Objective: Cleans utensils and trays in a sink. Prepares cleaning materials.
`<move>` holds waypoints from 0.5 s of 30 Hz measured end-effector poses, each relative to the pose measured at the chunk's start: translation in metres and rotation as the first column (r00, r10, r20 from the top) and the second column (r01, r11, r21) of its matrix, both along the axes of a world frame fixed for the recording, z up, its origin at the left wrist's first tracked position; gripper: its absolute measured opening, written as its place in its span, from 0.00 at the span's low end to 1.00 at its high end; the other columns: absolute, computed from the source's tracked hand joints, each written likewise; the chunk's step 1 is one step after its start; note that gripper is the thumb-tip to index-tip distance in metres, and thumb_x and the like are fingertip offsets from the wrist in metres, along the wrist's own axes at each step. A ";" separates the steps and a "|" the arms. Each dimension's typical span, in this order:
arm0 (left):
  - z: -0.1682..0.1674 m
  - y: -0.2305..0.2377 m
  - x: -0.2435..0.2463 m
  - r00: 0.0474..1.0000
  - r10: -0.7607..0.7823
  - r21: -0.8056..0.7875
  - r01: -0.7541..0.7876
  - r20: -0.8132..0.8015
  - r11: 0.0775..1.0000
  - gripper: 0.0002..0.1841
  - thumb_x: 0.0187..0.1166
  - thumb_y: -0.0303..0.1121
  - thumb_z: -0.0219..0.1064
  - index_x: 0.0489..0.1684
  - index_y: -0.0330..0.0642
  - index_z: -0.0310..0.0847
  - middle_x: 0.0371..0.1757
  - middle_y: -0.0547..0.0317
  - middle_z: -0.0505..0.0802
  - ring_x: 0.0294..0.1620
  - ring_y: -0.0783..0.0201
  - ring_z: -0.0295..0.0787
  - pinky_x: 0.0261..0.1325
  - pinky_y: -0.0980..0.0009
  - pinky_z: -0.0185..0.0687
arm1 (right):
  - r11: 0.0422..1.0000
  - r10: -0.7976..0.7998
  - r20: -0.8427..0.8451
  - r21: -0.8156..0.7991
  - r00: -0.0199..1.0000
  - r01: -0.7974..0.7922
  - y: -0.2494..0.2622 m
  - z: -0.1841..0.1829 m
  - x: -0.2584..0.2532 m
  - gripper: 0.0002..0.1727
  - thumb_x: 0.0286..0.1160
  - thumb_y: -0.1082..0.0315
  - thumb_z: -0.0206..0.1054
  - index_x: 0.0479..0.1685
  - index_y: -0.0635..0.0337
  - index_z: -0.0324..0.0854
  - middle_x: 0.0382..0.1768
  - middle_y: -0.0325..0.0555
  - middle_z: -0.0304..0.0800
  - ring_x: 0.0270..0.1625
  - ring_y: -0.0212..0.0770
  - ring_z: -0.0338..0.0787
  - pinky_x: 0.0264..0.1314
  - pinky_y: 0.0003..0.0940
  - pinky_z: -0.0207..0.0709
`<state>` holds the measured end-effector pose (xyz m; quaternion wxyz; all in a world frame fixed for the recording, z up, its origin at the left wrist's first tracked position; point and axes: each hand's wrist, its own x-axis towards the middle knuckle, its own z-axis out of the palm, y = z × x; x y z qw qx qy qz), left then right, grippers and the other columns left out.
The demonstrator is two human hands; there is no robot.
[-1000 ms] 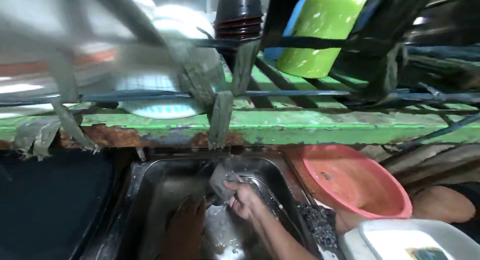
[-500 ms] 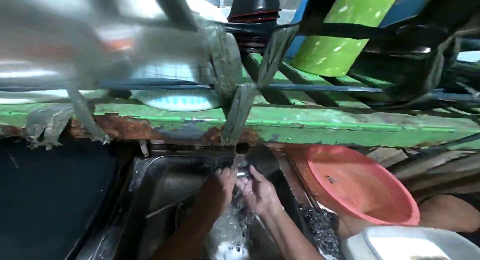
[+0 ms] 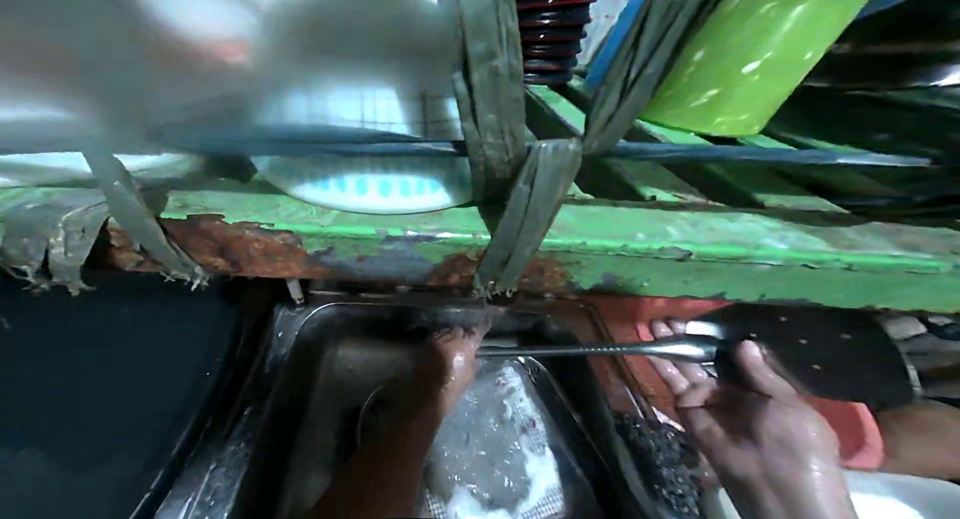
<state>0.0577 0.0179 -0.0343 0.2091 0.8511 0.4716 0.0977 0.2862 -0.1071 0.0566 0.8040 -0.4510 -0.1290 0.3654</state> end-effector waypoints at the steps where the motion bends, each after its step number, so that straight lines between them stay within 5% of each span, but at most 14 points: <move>1: 0.001 -0.004 0.006 1.000 -0.002 0.033 0.002 0.018 0.999 0.20 0.82 0.32 0.62 0.72 0.48 0.83 0.63 0.44 0.92 0.67 0.45 0.88 0.72 0.48 0.79 | 1.000 0.006 -0.017 -0.015 1.000 -0.007 0.002 -0.004 -0.009 0.19 0.97 0.55 0.39 0.64 0.55 0.71 0.52 0.47 0.95 0.53 0.47 0.97 0.52 0.44 0.94; 5: 0.020 -0.011 0.004 0.999 -0.034 -0.122 0.030 -0.035 0.992 0.22 0.85 0.32 0.59 0.78 0.53 0.77 0.71 0.46 0.88 0.71 0.45 0.85 0.71 0.45 0.78 | 0.997 0.071 -0.063 -0.002 0.996 -0.071 0.011 -0.017 -0.033 0.19 0.97 0.56 0.41 0.67 0.57 0.71 0.52 0.51 0.95 0.54 0.50 0.97 0.55 0.46 0.93; 8: -0.002 -0.004 -0.029 1.000 0.007 -0.078 -0.007 -0.006 0.997 0.20 0.84 0.30 0.60 0.74 0.45 0.80 0.67 0.44 0.89 0.68 0.46 0.87 0.70 0.47 0.80 | 0.999 0.026 -0.092 -0.042 0.995 -0.030 0.016 -0.015 -0.030 0.17 0.96 0.57 0.42 0.65 0.57 0.71 0.51 0.50 0.95 0.51 0.49 0.98 0.50 0.45 0.94; 15: 0.000 -0.018 -0.021 1.000 -0.029 -0.018 0.028 -0.013 0.999 0.20 0.88 0.33 0.55 0.77 0.50 0.79 0.68 0.46 0.90 0.64 0.45 0.90 0.67 0.48 0.83 | 0.956 0.125 -0.262 -0.225 0.957 -0.186 0.051 -0.060 -0.098 0.19 0.97 0.60 0.40 0.65 0.65 0.67 0.46 0.53 0.91 0.42 0.45 0.95 0.44 0.40 0.92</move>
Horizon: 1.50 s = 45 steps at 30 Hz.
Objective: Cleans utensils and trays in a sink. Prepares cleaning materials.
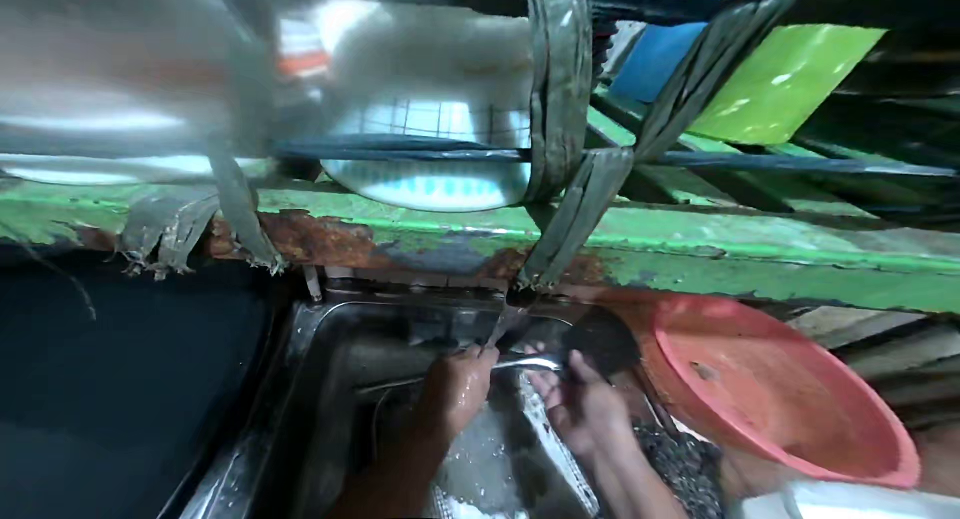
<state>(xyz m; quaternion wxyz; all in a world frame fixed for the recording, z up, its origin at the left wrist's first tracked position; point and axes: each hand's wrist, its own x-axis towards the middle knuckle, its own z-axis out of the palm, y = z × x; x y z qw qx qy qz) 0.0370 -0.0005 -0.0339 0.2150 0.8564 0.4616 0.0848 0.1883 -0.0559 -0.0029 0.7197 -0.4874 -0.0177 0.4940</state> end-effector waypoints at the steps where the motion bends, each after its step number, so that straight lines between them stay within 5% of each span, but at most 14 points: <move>1: 0.002 0.000 -0.003 1.000 0.015 -0.062 -0.016 -0.005 0.998 0.21 0.90 0.36 0.53 0.78 0.51 0.78 0.69 0.46 0.89 0.64 0.45 0.89 0.66 0.47 0.83 | 0.999 0.028 -0.030 -0.030 0.999 -0.029 0.006 -0.002 -0.010 0.18 0.97 0.61 0.42 0.63 0.66 0.70 0.43 0.53 0.90 0.40 0.44 0.94 0.43 0.39 0.91; 3: 0.007 0.005 -0.016 0.998 0.064 -0.262 -0.059 0.012 0.963 0.21 0.92 0.43 0.53 0.78 0.49 0.77 0.69 0.45 0.88 0.67 0.44 0.87 0.70 0.45 0.80 | 0.992 0.105 -0.096 -0.056 0.990 -0.111 0.015 0.003 -0.020 0.14 0.94 0.65 0.48 0.63 0.66 0.69 0.42 0.53 0.87 0.39 0.44 0.92 0.44 0.39 0.90; 6: 0.008 0.012 -0.044 0.987 0.131 -0.482 -0.071 0.092 0.873 0.22 0.92 0.45 0.53 0.67 0.37 0.80 0.55 0.39 0.89 0.57 0.46 0.87 0.65 0.48 0.78 | 0.976 0.216 -0.154 0.007 0.964 -0.218 0.017 0.009 -0.025 0.16 0.86 0.77 0.48 0.69 0.64 0.66 0.48 0.54 0.82 0.44 0.47 0.91 0.50 0.43 0.89; 10: 0.010 0.008 -0.068 0.957 0.252 -0.705 -0.079 0.145 0.705 0.16 0.89 0.37 0.59 0.64 0.36 0.81 0.38 0.53 0.86 0.33 0.65 0.78 0.42 0.67 0.76 | 0.963 0.239 -0.168 -0.085 0.957 -0.255 0.011 0.004 -0.033 0.20 0.78 0.84 0.48 0.68 0.65 0.64 0.47 0.55 0.82 0.43 0.47 0.92 0.48 0.42 0.90; 13: 0.009 0.006 -0.071 0.954 0.267 -0.768 -0.066 0.139 0.636 0.14 0.89 0.33 0.58 0.63 0.38 0.81 0.30 0.60 0.82 0.25 0.70 0.72 0.32 0.72 0.70 | 0.958 0.238 -0.212 -0.112 0.948 -0.266 0.006 0.003 -0.038 0.14 0.79 0.84 0.47 0.60 0.63 0.62 0.44 0.58 0.83 0.42 0.49 0.93 0.48 0.44 0.91; 16: 0.012 0.009 -0.061 0.964 0.242 -0.721 -0.089 0.112 0.687 0.15 0.90 0.37 0.57 0.65 0.40 0.80 0.36 0.57 0.83 0.29 0.68 0.74 0.35 0.70 0.73 | 0.964 0.241 -0.171 -0.068 0.955 -0.256 0.004 0.005 -0.036 0.11 0.78 0.86 0.49 0.50 0.61 0.63 0.41 0.54 0.83 0.40 0.48 0.93 0.48 0.44 0.92; 19: 0.031 0.018 -0.047 0.984 0.144 -0.620 -0.050 0.104 0.783 0.21 0.90 0.36 0.57 0.73 0.31 0.76 0.65 0.37 0.86 0.65 0.49 0.84 0.73 0.53 0.74 | 0.969 0.241 -0.096 -0.037 0.966 -0.245 0.006 0.008 -0.028 0.14 0.75 0.89 0.50 0.51 0.62 0.65 0.44 0.53 0.82 0.42 0.46 0.91 0.48 0.42 0.91; 21: 0.039 0.023 -0.035 0.990 0.080 -0.528 -0.005 0.118 0.849 0.23 0.88 0.37 0.60 0.74 0.29 0.76 0.71 0.34 0.84 0.75 0.45 0.79 0.81 0.51 0.68 | 0.952 0.301 -0.026 -0.046 0.953 -0.302 0.006 0.010 -0.022 0.17 0.77 0.87 0.52 0.60 0.64 0.66 0.51 0.53 0.83 0.48 0.43 0.91 0.51 0.37 0.89; 25: 0.043 0.028 0.008 0.999 0.019 -0.442 0.003 0.044 0.897 0.24 0.88 0.43 0.58 0.75 0.37 0.79 0.72 0.39 0.85 0.77 0.45 0.78 0.81 0.47 0.66 | 0.898 0.440 0.200 -0.120 0.875 -0.424 0.012 0.006 -0.012 0.15 0.89 0.72 0.56 0.69 0.64 0.71 0.49 0.48 0.87 0.46 0.36 0.89 0.50 0.31 0.85; 29: 0.057 0.016 0.036 0.994 0.002 -0.258 -0.031 -0.110 0.966 0.24 0.90 0.43 0.53 0.84 0.57 0.71 0.70 0.45 0.88 0.72 0.43 0.84 0.72 0.39 0.75 | 0.970 0.242 0.338 -0.076 0.910 -0.230 0.017 0.008 0.000 0.15 0.92 0.68 0.52 0.59 0.70 0.80 0.47 0.49 0.91 0.48 0.38 0.90 0.56 0.34 0.85; 35: 0.000 0.019 -0.006 0.981 0.188 -0.145 -0.191 -0.038 0.971 0.21 0.83 0.35 0.62 0.74 0.48 0.80 0.67 0.46 0.90 0.66 0.45 0.88 0.68 0.44 0.81 | 0.989 0.036 0.368 0.121 0.929 -0.087 -0.002 0.037 0.055 0.18 0.95 0.65 0.40 0.56 0.66 0.74 0.41 0.52 0.95 0.39 0.47 0.97 0.44 0.45 0.94; 41: -0.022 0.026 -0.035 0.969 0.243 -0.244 -0.244 -0.037 0.938 0.32 0.81 0.36 0.63 0.88 0.48 0.64 0.69 0.45 0.88 0.70 0.47 0.85 0.74 0.49 0.78 | 0.993 -0.030 0.326 0.120 0.945 -0.010 -0.005 0.031 0.075 0.17 0.96 0.63 0.43 0.54 0.65 0.76 0.41 0.52 0.95 0.40 0.47 0.98 0.42 0.44 0.95; 45: -0.012 0.020 -0.026 0.984 0.173 -0.175 -0.164 0.039 0.971 0.29 0.83 0.35 0.61 0.85 0.46 0.70 0.72 0.45 0.87 0.75 0.49 0.81 0.81 0.52 0.70 | 0.995 -0.035 0.317 0.098 0.948 0.004 0.000 0.029 0.051 0.16 0.95 0.65 0.44 0.55 0.65 0.75 0.41 0.50 0.94 0.41 0.46 0.97 0.42 0.43 0.94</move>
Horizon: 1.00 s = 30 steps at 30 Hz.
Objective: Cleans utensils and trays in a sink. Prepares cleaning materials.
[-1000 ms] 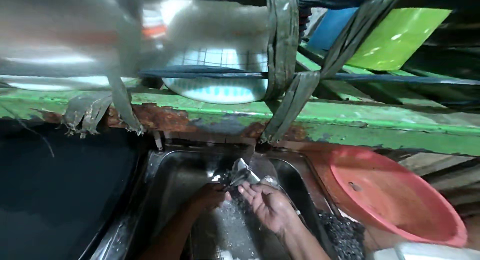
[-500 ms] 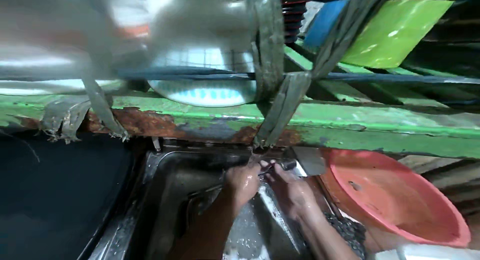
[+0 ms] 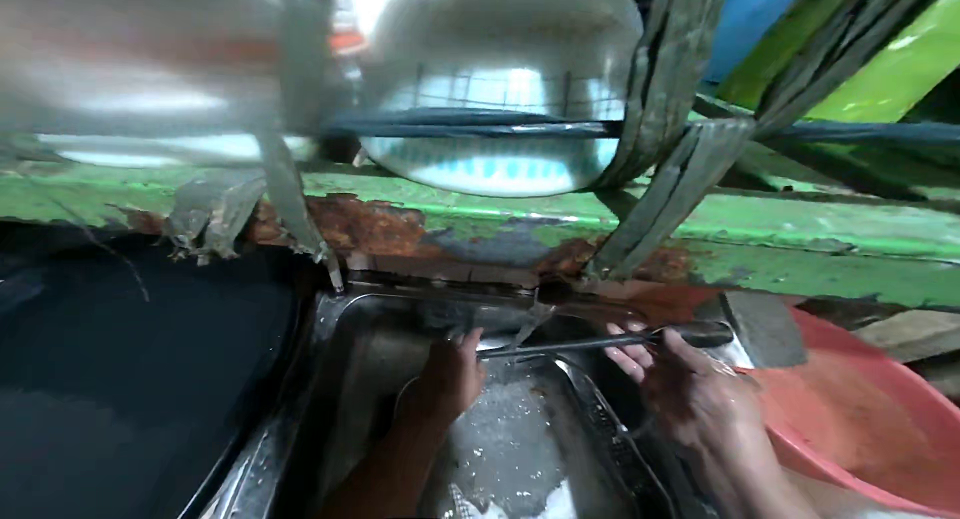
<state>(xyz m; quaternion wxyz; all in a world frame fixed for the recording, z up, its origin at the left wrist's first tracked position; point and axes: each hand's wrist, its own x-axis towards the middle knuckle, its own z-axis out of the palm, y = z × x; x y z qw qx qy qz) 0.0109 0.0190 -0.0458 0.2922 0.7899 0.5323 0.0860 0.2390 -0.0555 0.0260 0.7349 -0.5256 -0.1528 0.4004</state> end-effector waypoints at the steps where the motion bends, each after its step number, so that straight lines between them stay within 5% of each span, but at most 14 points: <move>1: 0.005 -0.001 0.004 1.000 0.000 0.006 0.000 0.017 1.000 0.28 0.83 0.35 0.61 0.85 0.47 0.70 0.73 0.46 0.86 0.77 0.50 0.80 0.83 0.52 0.68 | 1.000 0.005 0.004 0.005 1.000 -0.005 0.001 0.000 -0.003 0.16 0.96 0.65 0.43 0.55 0.65 0.75 0.41 0.49 0.94 0.41 0.46 0.97 0.42 0.42 0.94; 4: 0.009 0.000 0.007 0.996 0.075 -0.014 -0.074 0.050 0.997 0.29 0.83 0.36 0.62 0.88 0.51 0.68 0.76 0.52 0.85 0.81 0.53 0.76 0.86 0.55 0.63 | 0.999 0.007 0.033 0.046 0.999 -0.009 0.001 0.001 0.000 0.16 0.95 0.65 0.41 0.54 0.62 0.74 0.39 0.47 0.95 0.38 0.44 0.97 0.40 0.41 0.94; 12: -0.003 -0.010 0.002 0.966 0.129 -0.221 -0.078 0.224 0.972 0.29 0.85 0.25 0.57 0.88 0.39 0.63 0.81 0.40 0.77 0.79 0.48 0.78 0.81 0.58 0.72 | 0.998 -0.017 0.193 0.069 0.981 0.004 -0.022 0.023 0.059 0.13 0.95 0.63 0.45 0.58 0.56 0.73 0.41 0.40 0.94 0.36 0.39 0.96 0.39 0.37 0.93; 15: 0.015 -0.017 0.014 0.972 0.119 -0.180 -0.083 0.203 0.980 0.34 0.80 0.22 0.60 0.90 0.41 0.60 0.88 0.43 0.70 0.88 0.50 0.66 0.89 0.57 0.61 | 0.998 -0.031 0.148 0.053 0.989 0.024 -0.028 0.026 0.063 0.13 0.95 0.64 0.42 0.56 0.56 0.73 0.40 0.41 0.96 0.37 0.40 0.97 0.37 0.37 0.94; 19: 0.045 -0.029 0.031 0.992 -0.116 -0.069 0.118 0.044 0.991 0.36 0.80 0.29 0.63 0.92 0.48 0.59 0.91 0.54 0.68 0.94 0.54 0.53 0.95 0.44 0.32 | 0.999 0.032 0.039 0.019 0.999 -0.033 -0.023 0.018 0.031 0.15 0.95 0.64 0.42 0.53 0.61 0.74 0.37 0.44 0.95 0.37 0.41 0.97 0.40 0.40 0.94; 20: 0.052 -0.033 0.036 0.987 -0.159 -0.074 0.161 0.040 0.984 0.35 0.82 0.31 0.62 0.92 0.51 0.59 0.90 0.55 0.70 0.93 0.55 0.57 0.95 0.46 0.35 | 0.999 0.052 0.000 0.005 0.999 -0.052 -0.019 0.015 0.017 0.16 0.96 0.65 0.42 0.57 0.65 0.73 0.41 0.47 0.95 0.39 0.44 0.97 0.42 0.41 0.94; 24: 0.054 -0.047 0.033 0.981 -0.092 -0.082 0.107 0.173 0.991 0.27 0.87 0.32 0.57 0.88 0.50 0.68 0.79 0.46 0.82 0.78 0.50 0.80 0.81 0.52 0.71 | 0.982 0.163 -0.169 -0.062 0.972 -0.176 -0.006 0.000 -0.020 0.18 0.97 0.63 0.42 0.63 0.67 0.72 0.45 0.53 0.94 0.40 0.48 0.97 0.41 0.43 0.94; 26: 0.061 -0.051 0.021 0.999 -0.025 -0.102 0.029 0.047 0.994 0.24 0.90 0.33 0.53 0.86 0.53 0.71 0.75 0.43 0.83 0.71 0.46 0.84 0.74 0.50 0.78 | 0.884 0.349 -0.137 -0.281 0.927 -0.374 -0.003 -0.002 -0.020 0.23 0.97 0.56 0.40 0.65 0.67 0.72 0.44 0.54 0.91 0.39 0.47 0.95 0.41 0.43 0.91; 28: 0.081 -0.061 0.007 0.985 0.029 -0.106 -0.048 -0.173 0.993 0.23 0.92 0.36 0.49 0.85 0.51 0.71 0.78 0.44 0.81 0.75 0.44 0.82 0.75 0.47 0.77 | 0.649 0.648 0.080 -0.578 0.758 -0.494 0.001 0.008 -0.012 0.26 0.97 0.54 0.42 0.67 0.68 0.75 0.51 0.55 0.89 0.45 0.46 0.92 0.48 0.43 0.85; 30: 0.095 -0.073 -0.009 0.965 0.061 -0.111 -0.092 -0.255 0.990 0.24 0.92 0.36 0.48 0.85 0.45 0.71 0.81 0.39 0.79 0.78 0.39 0.78 0.77 0.42 0.73 | 0.668 0.712 0.514 -0.705 0.479 -0.237 0.003 0.039 -0.010 0.22 0.92 0.57 0.56 0.59 0.68 0.86 0.51 0.58 0.92 0.52 0.49 0.92 0.60 0.48 0.83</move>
